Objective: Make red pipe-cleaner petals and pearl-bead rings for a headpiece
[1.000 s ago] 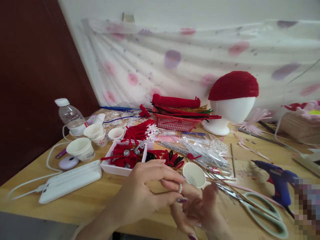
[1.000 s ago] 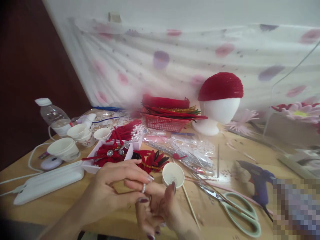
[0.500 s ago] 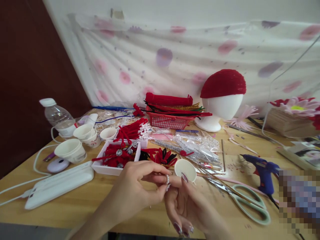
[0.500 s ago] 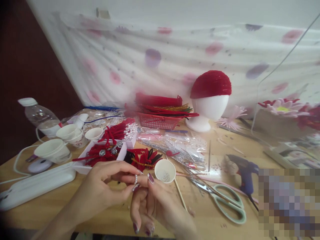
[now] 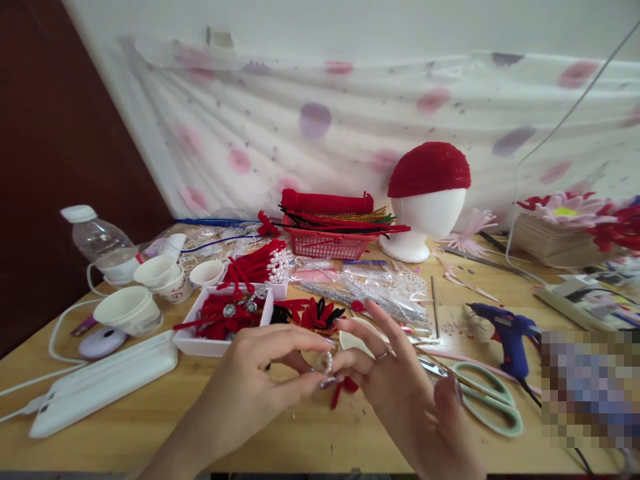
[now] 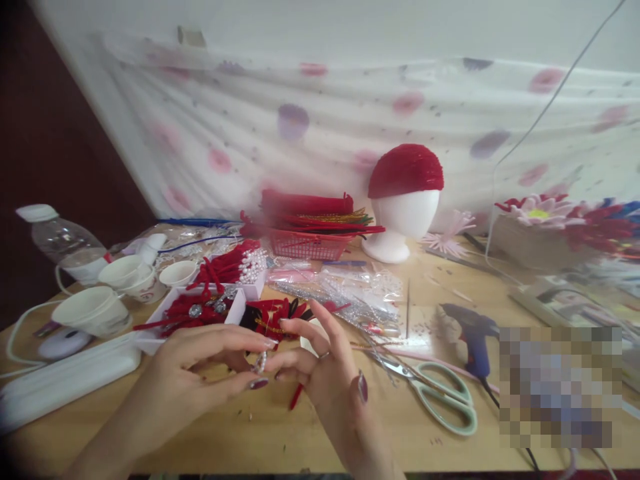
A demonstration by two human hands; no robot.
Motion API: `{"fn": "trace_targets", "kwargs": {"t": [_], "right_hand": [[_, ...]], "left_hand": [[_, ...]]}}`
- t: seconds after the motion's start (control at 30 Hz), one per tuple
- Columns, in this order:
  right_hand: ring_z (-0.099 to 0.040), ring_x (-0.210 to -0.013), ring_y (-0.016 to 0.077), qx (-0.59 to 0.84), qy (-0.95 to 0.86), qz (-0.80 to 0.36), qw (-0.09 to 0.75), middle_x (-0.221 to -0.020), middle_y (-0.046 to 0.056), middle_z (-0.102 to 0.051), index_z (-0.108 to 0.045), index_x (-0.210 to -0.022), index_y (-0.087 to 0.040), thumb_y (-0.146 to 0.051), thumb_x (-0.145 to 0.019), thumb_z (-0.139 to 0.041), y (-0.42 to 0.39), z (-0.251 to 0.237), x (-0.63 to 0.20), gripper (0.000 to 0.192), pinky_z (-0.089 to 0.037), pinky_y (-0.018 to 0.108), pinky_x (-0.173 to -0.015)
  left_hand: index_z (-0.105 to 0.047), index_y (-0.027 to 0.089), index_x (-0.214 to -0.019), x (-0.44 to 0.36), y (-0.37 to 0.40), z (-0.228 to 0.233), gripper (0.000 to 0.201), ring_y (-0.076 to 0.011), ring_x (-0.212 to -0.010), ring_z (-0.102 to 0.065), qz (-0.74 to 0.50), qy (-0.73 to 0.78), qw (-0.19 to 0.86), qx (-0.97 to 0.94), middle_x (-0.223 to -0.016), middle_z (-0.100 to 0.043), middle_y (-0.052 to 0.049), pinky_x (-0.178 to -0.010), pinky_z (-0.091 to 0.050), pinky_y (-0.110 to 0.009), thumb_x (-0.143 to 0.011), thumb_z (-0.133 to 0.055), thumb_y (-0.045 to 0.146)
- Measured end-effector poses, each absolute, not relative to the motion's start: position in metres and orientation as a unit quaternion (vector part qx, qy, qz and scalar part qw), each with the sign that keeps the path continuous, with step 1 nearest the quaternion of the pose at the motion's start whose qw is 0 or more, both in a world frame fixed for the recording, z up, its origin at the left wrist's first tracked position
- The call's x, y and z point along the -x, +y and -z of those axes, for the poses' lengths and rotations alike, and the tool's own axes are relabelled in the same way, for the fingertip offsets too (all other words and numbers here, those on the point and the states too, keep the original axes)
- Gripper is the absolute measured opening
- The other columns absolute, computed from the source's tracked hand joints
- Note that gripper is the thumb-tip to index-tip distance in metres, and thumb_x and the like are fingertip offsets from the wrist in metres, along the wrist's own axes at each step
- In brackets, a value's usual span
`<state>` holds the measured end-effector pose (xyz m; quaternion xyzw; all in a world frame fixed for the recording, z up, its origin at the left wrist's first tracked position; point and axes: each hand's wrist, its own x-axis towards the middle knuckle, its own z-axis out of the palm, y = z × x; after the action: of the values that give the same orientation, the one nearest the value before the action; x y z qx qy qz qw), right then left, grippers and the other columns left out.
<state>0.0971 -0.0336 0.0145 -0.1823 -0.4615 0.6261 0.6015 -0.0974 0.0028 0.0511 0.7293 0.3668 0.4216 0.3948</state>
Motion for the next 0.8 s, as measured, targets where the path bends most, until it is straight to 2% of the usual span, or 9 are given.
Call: {"fn": "trace_targets", "kwargs": {"t": [0.07,0.13,0.3,0.37,0.43,0.5,0.57,0.7,0.8], "right_hand": [[-0.065,-0.113,0.0311,0.165,-0.451,-0.644,0.596,-0.143,0.004,-0.055,-0.047,-0.145,-0.045,-0.074,-0.089,-0.047,-0.038,-0.019,-0.094,0.064,-0.047,0.047,-0.099],[-0.061,-0.121,0.0352,0.135,-0.442,-0.661,0.591,-0.149,0.004,-0.051,-0.043,-0.148,-0.046,-0.077,-0.087,-0.047,-0.042,-0.020,-0.091,0.068,-0.042,0.053,-0.104],[-0.055,-0.130,0.0399,0.121,-0.463,-0.647,0.593,-0.158,0.007,-0.042,-0.031,-0.153,-0.047,-0.079,-0.078,-0.059,-0.042,-0.011,-0.085,0.086,-0.042,0.059,-0.103],[-0.054,-0.132,0.0382,0.152,-0.492,-0.615,0.598,-0.161,0.005,-0.038,-0.024,-0.153,-0.051,-0.076,-0.082,-0.057,-0.040,-0.006,-0.087,0.083,-0.042,0.060,-0.104],[-0.051,-0.136,0.0328,0.216,-0.529,-0.574,0.587,-0.162,0.001,-0.036,-0.014,-0.154,-0.054,-0.070,-0.091,-0.049,-0.036,-0.001,-0.090,0.074,-0.039,0.060,-0.108],[-0.044,-0.143,0.0271,0.276,-0.555,-0.543,0.566,-0.161,-0.001,-0.037,-0.008,-0.156,-0.052,-0.064,-0.097,-0.045,-0.033,0.002,-0.092,0.071,-0.037,0.057,-0.112],[-0.035,-0.148,0.0254,0.300,-0.569,-0.535,0.547,-0.159,-0.001,-0.041,-0.013,-0.157,-0.047,-0.062,-0.096,-0.050,-0.031,0.004,-0.093,0.073,-0.036,0.055,-0.115],[-0.031,-0.149,0.0322,0.317,-0.611,-0.522,0.504,-0.151,0.000,-0.051,-0.037,-0.151,-0.044,-0.064,-0.092,-0.055,-0.036,0.002,-0.090,0.065,-0.030,0.059,-0.119],[-0.033,-0.148,0.0340,0.327,-0.668,-0.474,0.471,-0.150,0.003,-0.053,-0.034,-0.154,-0.041,-0.067,-0.095,-0.045,-0.041,0.000,-0.088,0.066,-0.025,0.062,-0.119]], "left_hand": [[-0.080,0.026,-0.090,0.094,0.004,-0.047,0.024,-0.0112,-0.070,-0.071,-0.416,0.353,0.423,-0.723,-0.091,-0.077,0.000,-0.065,-0.056,-0.016,-0.073,-0.077,0.009],[-0.081,0.025,-0.087,0.089,0.007,-0.043,0.022,-0.0141,-0.080,-0.071,-0.404,0.338,0.456,-0.718,-0.090,-0.075,-0.001,-0.069,-0.057,-0.018,-0.072,-0.079,0.010],[-0.080,0.019,-0.078,0.079,0.015,-0.035,0.015,-0.0207,-0.084,-0.071,-0.388,0.326,0.553,-0.661,-0.089,-0.076,-0.006,-0.073,-0.057,-0.026,-0.064,-0.087,0.018],[-0.080,0.018,-0.084,0.078,0.017,-0.033,0.020,-0.0229,-0.090,-0.071,-0.383,0.334,0.580,-0.636,-0.096,-0.077,-0.007,-0.076,-0.056,-0.029,-0.065,-0.088,0.022],[-0.078,0.020,-0.097,0.079,0.018,-0.032,0.033,-0.0239,-0.094,-0.071,-0.376,0.343,0.617,-0.600,-0.103,-0.078,-0.008,-0.078,-0.056,-0.031,-0.067,-0.088,0.027],[-0.074,0.020,-0.107,0.079,0.018,-0.032,0.042,-0.0228,-0.091,-0.072,-0.383,0.341,0.652,-0.559,-0.098,-0.079,-0.007,-0.080,-0.056,-0.031,-0.068,-0.088,0.030],[-0.071,0.019,-0.108,0.077,0.017,-0.033,0.044,-0.0216,-0.086,-0.074,-0.398,0.338,0.659,-0.541,-0.089,-0.080,-0.005,-0.080,-0.056,-0.031,-0.069,-0.088,0.028],[-0.070,0.017,-0.108,0.073,0.015,-0.032,0.051,-0.0253,-0.085,-0.074,-0.401,0.356,0.645,-0.544,-0.083,-0.079,-0.006,-0.075,-0.057,-0.033,-0.064,-0.090,0.031],[-0.070,0.017,-0.109,0.074,0.013,-0.030,0.053,-0.0271,-0.091,-0.074,-0.393,0.345,0.647,-0.555,-0.091,-0.079,-0.007,-0.077,-0.058,-0.033,-0.063,-0.091,0.032]]}}
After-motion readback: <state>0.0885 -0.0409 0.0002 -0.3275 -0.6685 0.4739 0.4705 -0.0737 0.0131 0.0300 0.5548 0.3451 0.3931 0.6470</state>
